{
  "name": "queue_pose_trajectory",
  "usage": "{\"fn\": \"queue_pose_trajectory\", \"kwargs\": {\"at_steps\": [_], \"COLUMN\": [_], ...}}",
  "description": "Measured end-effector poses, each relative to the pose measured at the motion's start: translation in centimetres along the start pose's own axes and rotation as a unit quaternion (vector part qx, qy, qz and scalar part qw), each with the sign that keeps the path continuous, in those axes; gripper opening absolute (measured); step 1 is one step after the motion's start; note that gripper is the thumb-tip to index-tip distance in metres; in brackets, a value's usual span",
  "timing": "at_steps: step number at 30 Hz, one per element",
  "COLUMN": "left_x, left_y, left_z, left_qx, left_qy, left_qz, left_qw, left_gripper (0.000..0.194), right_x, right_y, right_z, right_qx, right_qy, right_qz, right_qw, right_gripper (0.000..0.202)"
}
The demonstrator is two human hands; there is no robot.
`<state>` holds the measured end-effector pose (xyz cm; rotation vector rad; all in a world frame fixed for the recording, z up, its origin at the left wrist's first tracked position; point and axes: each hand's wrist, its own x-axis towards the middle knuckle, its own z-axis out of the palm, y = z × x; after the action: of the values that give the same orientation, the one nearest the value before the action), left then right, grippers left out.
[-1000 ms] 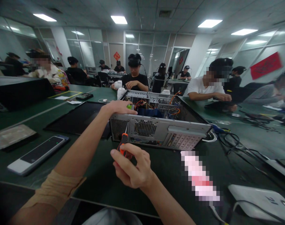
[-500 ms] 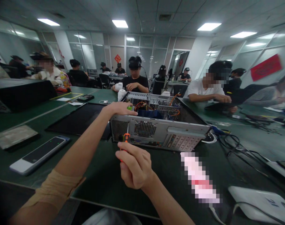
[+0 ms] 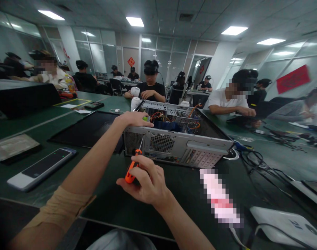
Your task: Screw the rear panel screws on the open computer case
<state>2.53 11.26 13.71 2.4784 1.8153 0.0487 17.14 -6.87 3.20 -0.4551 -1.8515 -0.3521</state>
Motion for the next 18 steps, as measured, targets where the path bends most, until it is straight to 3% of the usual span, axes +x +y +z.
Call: {"fn": "queue_pose_trajectory", "kwargs": {"at_steps": [4,10,18], "left_x": [-0.04,-0.59,-0.39], "left_y": [0.05,0.45,0.27], "left_z": [0.05,-0.19,-0.08], "left_qx": [0.005,0.013,0.01], "left_qy": [0.008,0.009,0.003], "left_qz": [0.006,0.007,0.008], "left_qw": [1.0,1.0,1.0], "left_gripper": [0.087,0.086,0.087], "right_x": [0.26,0.37,-0.13], "right_y": [-0.11,-0.49,0.14], "right_z": [-0.34,-0.06,-0.81], "right_qx": [-0.029,-0.025,-0.002], "right_qy": [-0.007,-0.099,-0.025], "right_qz": [-0.023,-0.066,-0.035], "right_qw": [0.999,0.993,0.999], "right_gripper": [0.025,0.026,0.03]}}
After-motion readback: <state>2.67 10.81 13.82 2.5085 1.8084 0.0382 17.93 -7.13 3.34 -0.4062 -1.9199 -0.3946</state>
